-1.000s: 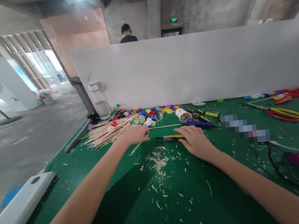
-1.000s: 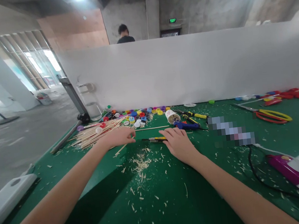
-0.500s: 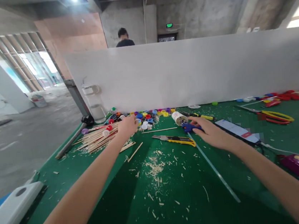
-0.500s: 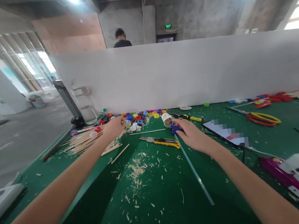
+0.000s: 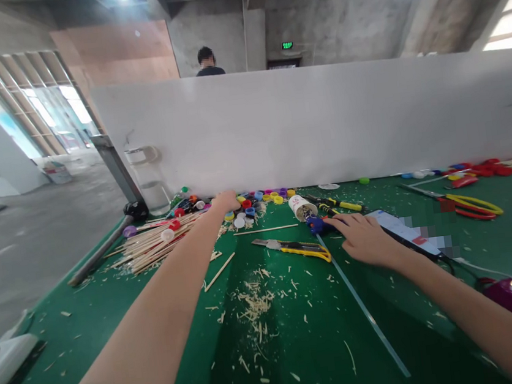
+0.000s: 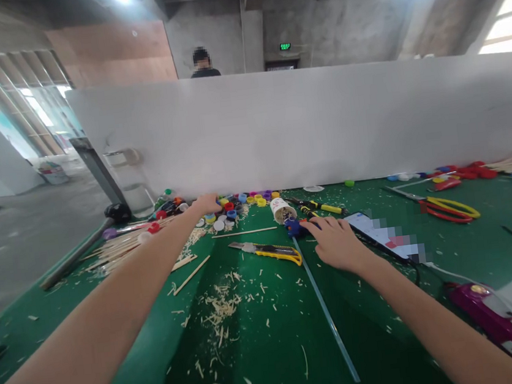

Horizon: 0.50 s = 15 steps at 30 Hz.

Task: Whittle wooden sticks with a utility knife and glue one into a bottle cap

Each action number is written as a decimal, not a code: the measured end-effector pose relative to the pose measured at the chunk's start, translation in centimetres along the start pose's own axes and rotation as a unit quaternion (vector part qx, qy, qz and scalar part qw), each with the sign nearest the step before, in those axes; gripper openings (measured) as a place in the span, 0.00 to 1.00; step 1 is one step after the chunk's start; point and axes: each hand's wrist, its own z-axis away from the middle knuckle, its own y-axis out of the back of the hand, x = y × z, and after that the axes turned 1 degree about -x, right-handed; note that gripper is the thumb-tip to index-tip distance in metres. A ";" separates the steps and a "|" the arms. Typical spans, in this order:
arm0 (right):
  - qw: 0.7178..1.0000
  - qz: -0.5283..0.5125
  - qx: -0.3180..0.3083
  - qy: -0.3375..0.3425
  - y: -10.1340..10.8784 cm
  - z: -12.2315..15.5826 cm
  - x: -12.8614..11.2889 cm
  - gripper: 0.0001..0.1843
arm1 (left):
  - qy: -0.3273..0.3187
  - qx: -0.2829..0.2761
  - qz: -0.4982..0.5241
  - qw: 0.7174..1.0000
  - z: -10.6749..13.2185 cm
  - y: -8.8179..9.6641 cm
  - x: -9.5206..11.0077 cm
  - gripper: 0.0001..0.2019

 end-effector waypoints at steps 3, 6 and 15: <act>1.000 0.006 -0.001 0.000 -0.1 -0.3 -0.3 0.33 | 0.019 -0.002 -0.012 1.000 0.5 0.3 -0.1 0.18; 1.000 0.015 -0.001 0.005 -0.1 -0.5 -0.4 0.32 | 0.016 0.025 0.001 1.000 1.2 1.5 -0.4 0.20; 1.000 0.025 -0.003 0.012 -0.8 -1.4 0.0 0.30 | -0.162 0.014 0.105 0.981 14.3 3.6 2.0 0.22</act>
